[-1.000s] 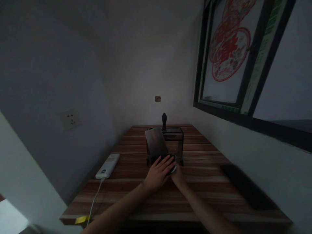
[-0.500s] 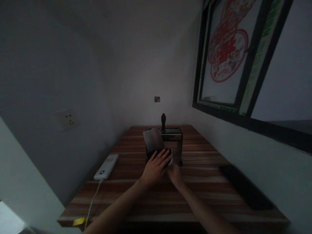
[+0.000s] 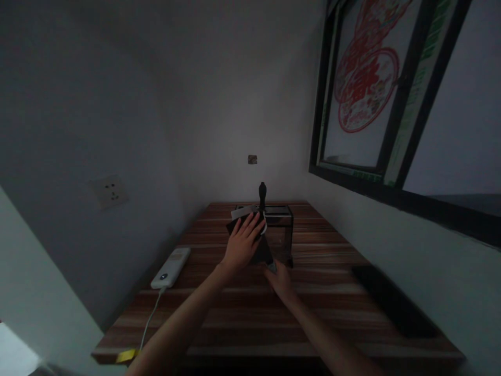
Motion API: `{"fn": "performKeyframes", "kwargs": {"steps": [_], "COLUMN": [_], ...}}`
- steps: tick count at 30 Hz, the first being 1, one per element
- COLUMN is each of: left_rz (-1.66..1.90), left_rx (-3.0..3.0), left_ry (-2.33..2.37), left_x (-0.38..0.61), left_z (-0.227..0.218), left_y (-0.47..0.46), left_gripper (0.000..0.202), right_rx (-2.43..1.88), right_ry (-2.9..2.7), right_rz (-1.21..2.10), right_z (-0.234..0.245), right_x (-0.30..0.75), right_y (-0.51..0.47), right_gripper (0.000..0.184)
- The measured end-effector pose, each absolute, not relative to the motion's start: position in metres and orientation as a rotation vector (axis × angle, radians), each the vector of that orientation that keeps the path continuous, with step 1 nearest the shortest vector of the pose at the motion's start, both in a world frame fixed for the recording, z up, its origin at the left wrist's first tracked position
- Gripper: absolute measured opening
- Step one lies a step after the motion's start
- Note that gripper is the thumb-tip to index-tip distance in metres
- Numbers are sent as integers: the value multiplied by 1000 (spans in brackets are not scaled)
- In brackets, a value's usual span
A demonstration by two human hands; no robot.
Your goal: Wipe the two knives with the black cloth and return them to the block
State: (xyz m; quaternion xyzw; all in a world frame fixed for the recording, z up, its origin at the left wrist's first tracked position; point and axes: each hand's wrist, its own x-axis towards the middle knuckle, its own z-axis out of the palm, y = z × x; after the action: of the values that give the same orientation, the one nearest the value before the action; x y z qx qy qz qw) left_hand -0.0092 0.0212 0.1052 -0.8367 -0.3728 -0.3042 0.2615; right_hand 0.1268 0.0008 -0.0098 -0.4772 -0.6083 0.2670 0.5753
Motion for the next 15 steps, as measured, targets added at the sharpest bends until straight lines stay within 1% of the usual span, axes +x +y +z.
{"fn": "performKeyframes", "kwargs": {"steps": [6,9,15], "left_rz": [-870,-898,-945], "left_rx": [-2197,-2170,-2148], "left_ry": [-1054,-1075,-1110], "left_x": [-15,-17,-12], "left_z": [129,138,135], "left_y": [34,39,37], "left_gripper": [49,49,50], "right_rx": [-1163,-1160,-1137], "right_ry": [-1414,-1407,-1416], "right_rz": [690,670,675], "right_z": [-11,-13,-15], "right_x": [126,126,126], "right_y": [-1,0,2], "right_gripper": [23,23,24]}}
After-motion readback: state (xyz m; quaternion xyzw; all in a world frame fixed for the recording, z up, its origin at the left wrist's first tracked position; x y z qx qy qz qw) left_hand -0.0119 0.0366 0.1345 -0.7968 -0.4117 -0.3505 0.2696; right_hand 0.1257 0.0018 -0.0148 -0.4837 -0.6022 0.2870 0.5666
